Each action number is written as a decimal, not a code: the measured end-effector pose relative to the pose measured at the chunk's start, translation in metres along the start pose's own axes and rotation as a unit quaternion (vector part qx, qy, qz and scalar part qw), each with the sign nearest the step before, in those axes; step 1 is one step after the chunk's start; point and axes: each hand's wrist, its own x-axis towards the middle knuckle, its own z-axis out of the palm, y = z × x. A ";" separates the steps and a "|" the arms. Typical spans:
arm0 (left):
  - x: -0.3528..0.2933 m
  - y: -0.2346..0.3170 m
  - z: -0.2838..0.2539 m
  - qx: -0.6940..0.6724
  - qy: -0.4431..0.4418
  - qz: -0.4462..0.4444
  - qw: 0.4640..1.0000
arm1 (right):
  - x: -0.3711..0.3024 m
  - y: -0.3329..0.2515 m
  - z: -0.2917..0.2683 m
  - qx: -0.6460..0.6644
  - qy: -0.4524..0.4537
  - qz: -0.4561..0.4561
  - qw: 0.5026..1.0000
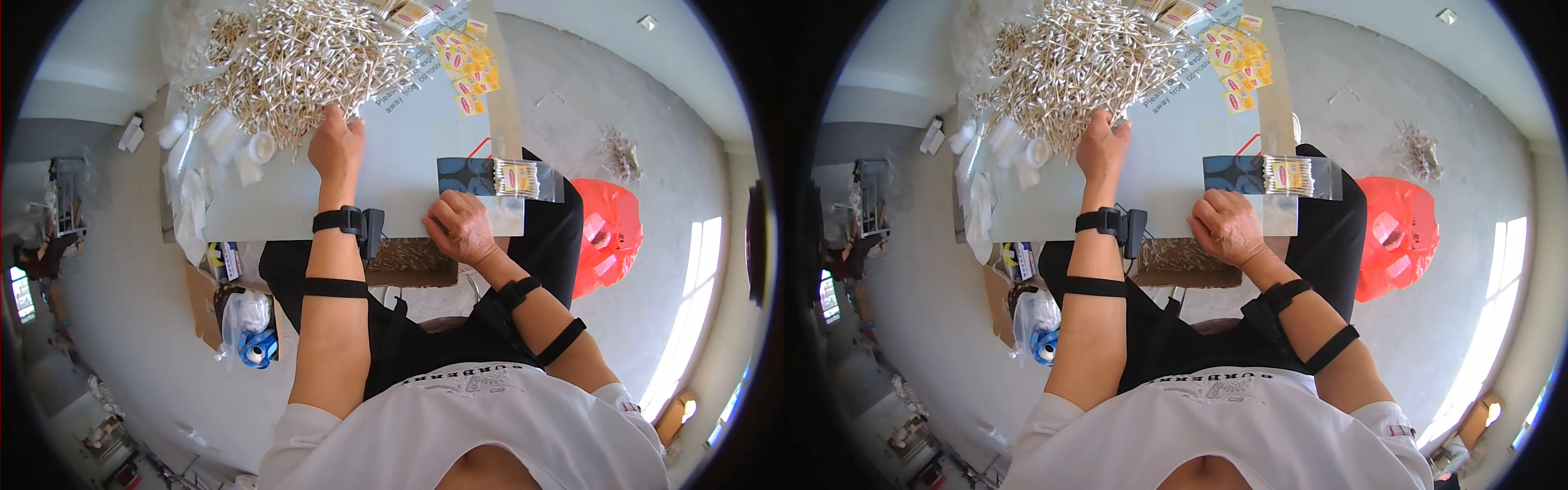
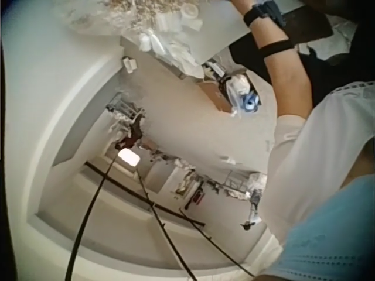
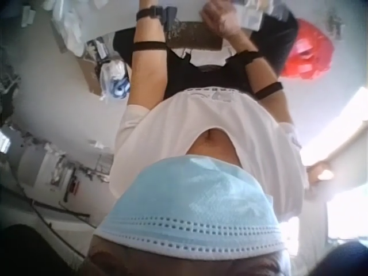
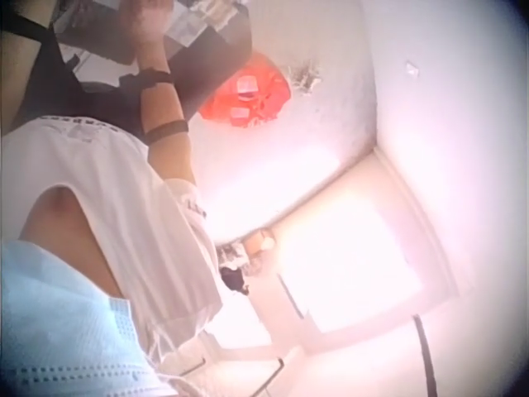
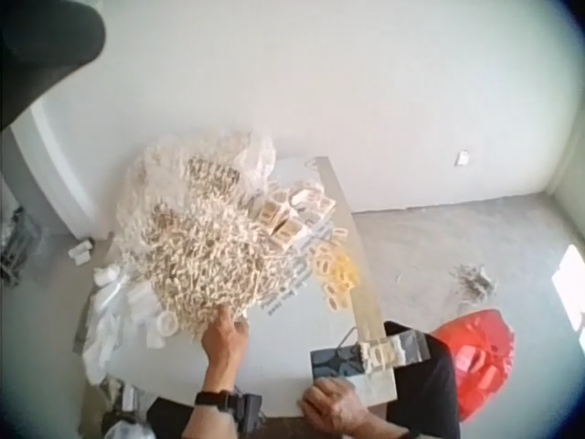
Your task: The person is sorting and packaging cotton swabs into small plastic containers.
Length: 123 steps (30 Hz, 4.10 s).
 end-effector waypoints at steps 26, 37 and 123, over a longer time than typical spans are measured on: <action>-0.098 -0.024 -0.013 -0.059 -0.063 0.322 0.943 | -0.005 0.003 0.001 0.034 0.039 0.015 0.999; -0.099 -0.041 -0.027 -0.090 -0.181 0.283 0.938 | -0.003 0.001 0.000 0.078 0.080 0.056 0.992; -0.046 -0.015 0.019 -0.154 0.009 0.176 0.972 | 0.024 0.014 0.007 0.049 0.119 0.149 0.980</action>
